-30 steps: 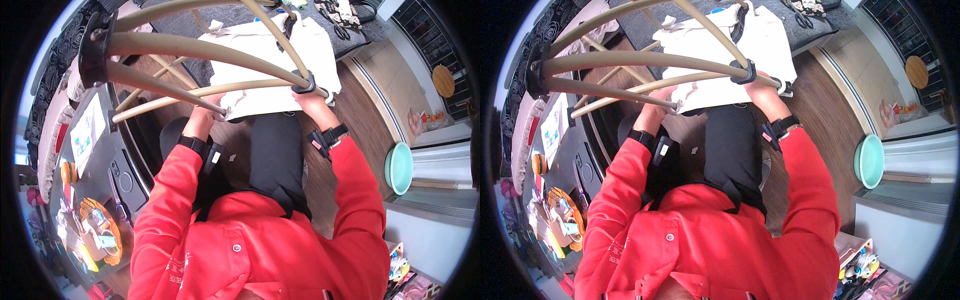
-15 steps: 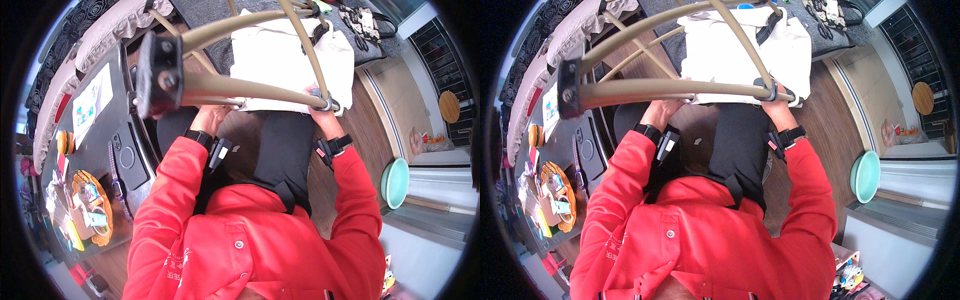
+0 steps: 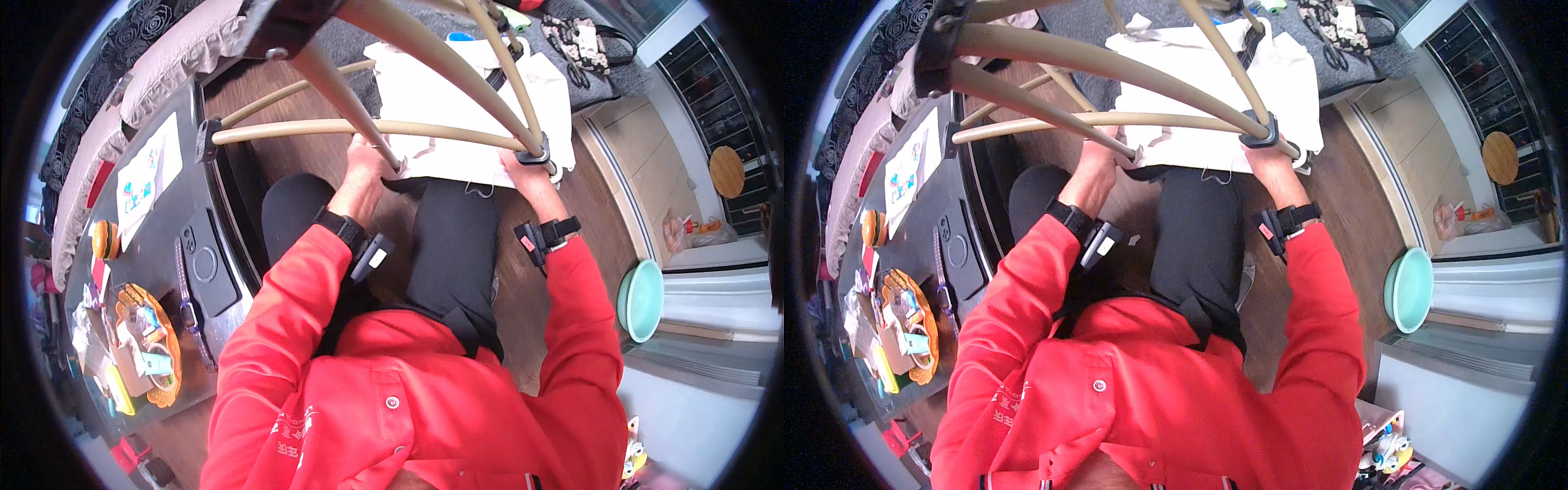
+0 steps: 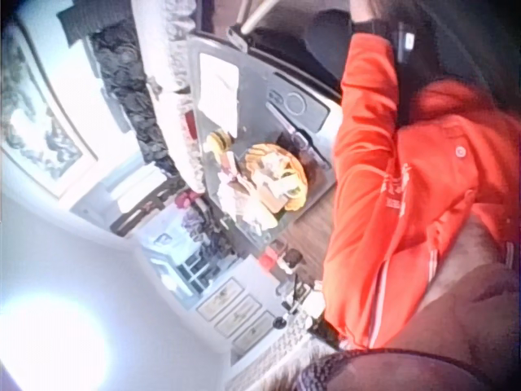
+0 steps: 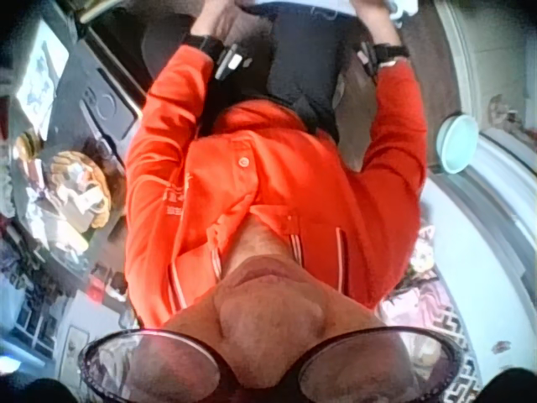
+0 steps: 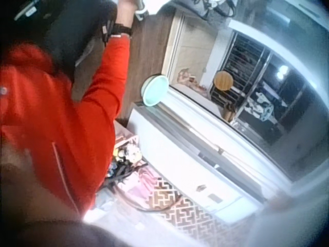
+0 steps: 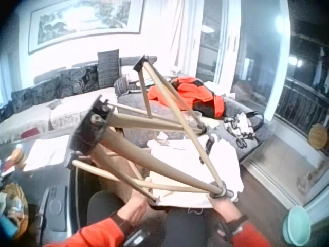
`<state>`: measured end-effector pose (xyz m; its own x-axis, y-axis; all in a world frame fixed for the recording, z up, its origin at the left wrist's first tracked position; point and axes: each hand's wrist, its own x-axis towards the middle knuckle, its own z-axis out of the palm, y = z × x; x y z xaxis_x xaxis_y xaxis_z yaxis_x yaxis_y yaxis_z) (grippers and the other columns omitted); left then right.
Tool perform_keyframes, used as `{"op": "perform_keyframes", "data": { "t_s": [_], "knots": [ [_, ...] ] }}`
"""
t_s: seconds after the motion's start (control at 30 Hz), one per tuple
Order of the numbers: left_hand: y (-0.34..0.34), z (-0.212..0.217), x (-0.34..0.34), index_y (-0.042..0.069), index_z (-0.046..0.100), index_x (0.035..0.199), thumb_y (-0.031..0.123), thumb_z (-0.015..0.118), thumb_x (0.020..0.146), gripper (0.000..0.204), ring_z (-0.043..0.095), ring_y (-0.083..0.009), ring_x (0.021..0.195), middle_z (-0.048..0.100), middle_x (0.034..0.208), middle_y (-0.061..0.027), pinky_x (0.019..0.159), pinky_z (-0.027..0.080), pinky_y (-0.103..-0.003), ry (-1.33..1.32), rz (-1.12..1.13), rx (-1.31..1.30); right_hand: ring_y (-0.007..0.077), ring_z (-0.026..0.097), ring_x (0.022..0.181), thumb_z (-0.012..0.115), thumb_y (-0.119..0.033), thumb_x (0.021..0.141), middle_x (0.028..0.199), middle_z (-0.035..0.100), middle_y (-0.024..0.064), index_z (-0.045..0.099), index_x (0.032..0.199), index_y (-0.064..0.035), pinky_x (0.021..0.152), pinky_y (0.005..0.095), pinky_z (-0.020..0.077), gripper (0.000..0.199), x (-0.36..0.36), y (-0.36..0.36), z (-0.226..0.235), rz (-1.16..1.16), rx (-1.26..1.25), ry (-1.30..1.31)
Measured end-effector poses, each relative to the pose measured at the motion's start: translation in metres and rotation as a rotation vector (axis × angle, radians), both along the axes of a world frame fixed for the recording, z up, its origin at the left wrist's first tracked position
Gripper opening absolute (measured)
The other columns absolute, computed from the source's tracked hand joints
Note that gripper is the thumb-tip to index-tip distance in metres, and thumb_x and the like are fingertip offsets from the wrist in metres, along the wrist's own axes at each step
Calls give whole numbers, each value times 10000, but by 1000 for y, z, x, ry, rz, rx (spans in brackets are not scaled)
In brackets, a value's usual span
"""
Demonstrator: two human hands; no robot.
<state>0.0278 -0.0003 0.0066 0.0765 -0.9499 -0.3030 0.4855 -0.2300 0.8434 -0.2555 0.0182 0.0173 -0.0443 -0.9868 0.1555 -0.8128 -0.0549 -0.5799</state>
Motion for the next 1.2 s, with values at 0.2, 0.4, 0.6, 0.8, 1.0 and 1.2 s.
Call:
{"op": "perform_keyframes", "data": {
  "t_s": [0.2,0.4,0.6,0.8,1.0,1.2],
  "knots": [
    [-45,25,-33,44,585,957,361,561,895,324,504,-122,697,543,783,-7,605,396,-280,-334,-54,-43,78,528,534,593,-152,801,598,549,-18,560,710,-55,491,247,436,137,-26,-25,-1,-163,15,-401],
    [-78,26,-11,68,590,926,327,525,921,268,529,-142,607,565,742,-21,499,384,-294,-405,-201,-104,97,497,528,581,-236,836,607,516,-14,534,722,-44,499,269,418,228,-10,-40,4,-152,31,-264],
    [-67,24,8,25,611,906,236,589,901,213,492,-107,569,573,691,-21,497,392,-278,-515,-328,-13,92,511,572,605,-238,826,646,551,-6,573,767,-35,534,259,428,213,-12,-36,-11,-112,52,-289],
    [-57,25,19,43,622,918,264,594,890,225,518,-109,587,586,723,-12,511,410,-265,-645,-300,-89,81,501,592,620,-199,823,642,540,-23,586,770,-30,561,234,417,180,-10,-20,-24,-122,67,-266],
    [-46,34,44,83,574,1118,320,594,878,338,573,-189,941,612,998,-60,823,469,-390,-447,-441,74,60,477,630,555,-190,861,663,507,-37,550,731,-40,599,225,398,198,0,-9,-10,-73,180,-330],
    [-28,27,54,30,558,1113,189,685,798,375,569,-154,881,604,952,-52,784,499,-320,-294,-359,118,61,448,648,554,-219,883,683,485,-48,561,778,-50,620,213,383,199,7,-3,3,19,230,-444]
  ]
}}
